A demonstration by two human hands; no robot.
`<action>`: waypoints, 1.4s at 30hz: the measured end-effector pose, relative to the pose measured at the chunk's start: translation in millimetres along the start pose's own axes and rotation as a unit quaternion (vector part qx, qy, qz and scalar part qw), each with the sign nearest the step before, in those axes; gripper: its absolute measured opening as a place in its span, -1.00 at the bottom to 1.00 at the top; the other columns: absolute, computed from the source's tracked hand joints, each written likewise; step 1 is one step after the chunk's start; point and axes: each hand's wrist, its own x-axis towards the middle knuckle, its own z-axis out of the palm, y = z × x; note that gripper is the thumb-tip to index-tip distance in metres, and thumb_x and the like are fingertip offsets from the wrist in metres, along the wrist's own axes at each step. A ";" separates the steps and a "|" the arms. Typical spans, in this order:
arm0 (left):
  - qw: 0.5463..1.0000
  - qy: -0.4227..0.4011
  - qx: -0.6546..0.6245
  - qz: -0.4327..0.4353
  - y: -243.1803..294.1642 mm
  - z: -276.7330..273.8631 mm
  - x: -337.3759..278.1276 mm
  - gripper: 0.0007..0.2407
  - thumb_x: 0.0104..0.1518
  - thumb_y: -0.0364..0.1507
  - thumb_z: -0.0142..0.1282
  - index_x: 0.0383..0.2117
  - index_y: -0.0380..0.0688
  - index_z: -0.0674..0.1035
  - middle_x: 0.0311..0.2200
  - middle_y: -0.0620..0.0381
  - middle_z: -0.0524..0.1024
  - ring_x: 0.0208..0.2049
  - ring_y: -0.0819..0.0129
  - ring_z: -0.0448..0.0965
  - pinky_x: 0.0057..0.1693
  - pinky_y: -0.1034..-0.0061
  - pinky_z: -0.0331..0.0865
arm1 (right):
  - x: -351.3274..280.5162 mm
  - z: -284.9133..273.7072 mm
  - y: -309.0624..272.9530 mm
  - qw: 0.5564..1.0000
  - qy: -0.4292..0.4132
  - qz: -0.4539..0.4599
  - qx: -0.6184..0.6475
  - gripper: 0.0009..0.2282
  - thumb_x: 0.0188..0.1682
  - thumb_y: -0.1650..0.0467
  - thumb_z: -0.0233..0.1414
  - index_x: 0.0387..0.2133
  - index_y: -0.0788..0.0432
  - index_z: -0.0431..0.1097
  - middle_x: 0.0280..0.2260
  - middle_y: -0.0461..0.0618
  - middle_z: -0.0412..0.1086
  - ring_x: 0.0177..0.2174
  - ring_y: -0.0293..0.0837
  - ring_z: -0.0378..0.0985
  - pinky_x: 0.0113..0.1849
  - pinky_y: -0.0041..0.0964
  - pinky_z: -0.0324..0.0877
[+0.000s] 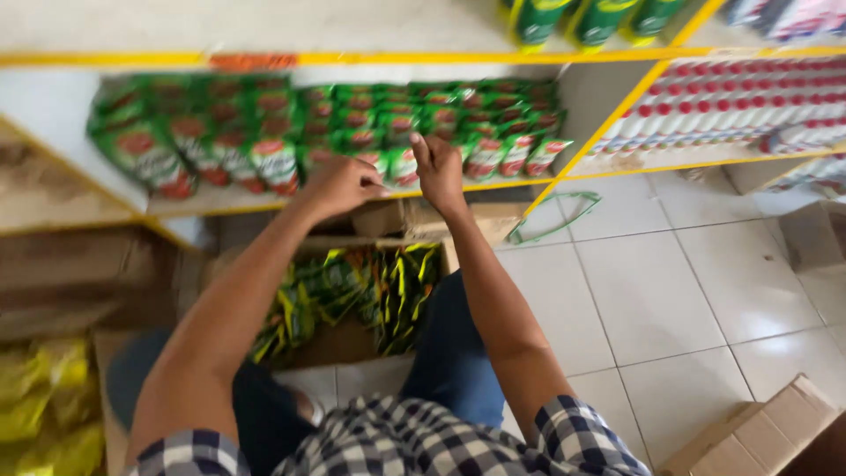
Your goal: The person stocks retail shelves with food pouches and seasoning packets from cardboard boxes on the floor.
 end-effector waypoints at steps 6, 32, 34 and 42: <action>0.977 -0.045 0.135 -0.158 -203.0 9.5 -101.8 -0.79 0.12 -0.46 0.09 -0.14 -0.11 0.65 -0.24 -0.17 0.63 -0.18 -0.10 0.61 -0.05 0.08 0.45 | -59.9 97.3 8.3 0.938 -0.315 0.017 -0.144 -0.48 0.13 0.07 0.01 -0.59 0.30 0.41 -0.61 0.26 0.31 -0.54 0.20 0.39 -0.42 0.05 0.28; 0.952 -0.129 0.148 -0.235 -245.0 48.8 -158.0 -0.67 0.12 -0.19 0.29 -0.16 -0.17 0.66 -0.13 -0.15 0.61 -0.05 -0.14 0.57 0.03 0.00 0.44 | -374.6 240.1 152.3 0.822 -0.520 0.198 -0.122 -0.68 0.01 0.14 0.01 -0.42 0.13 0.53 -0.35 0.24 0.52 -0.28 0.29 0.56 -0.24 0.15 0.42; 0.946 -0.123 0.126 -0.271 -242.4 53.9 -157.1 -0.67 0.02 -0.21 0.33 -0.15 -0.09 0.66 -0.15 -0.12 0.60 -0.07 -0.13 0.57 0.01 0.04 0.44 | -348.2 226.0 142.0 0.792 -0.562 0.161 -0.179 -0.73 0.02 0.20 0.01 -0.35 0.15 0.50 -0.33 0.26 0.50 -0.30 0.32 0.53 -0.26 0.17 0.40; 0.882 -0.430 0.021 -0.191 -247.4 90.3 -148.6 -0.46 -0.18 -0.32 0.51 0.03 0.03 0.57 -0.05 0.13 0.58 -0.04 0.14 0.55 0.07 0.16 0.45 | -139.9 117.2 50.7 0.729 -0.675 0.060 0.100 -0.79 0.02 0.34 0.10 -0.32 0.31 0.49 -0.20 0.12 0.50 -0.19 -0.01 0.53 -0.13 -0.12 0.38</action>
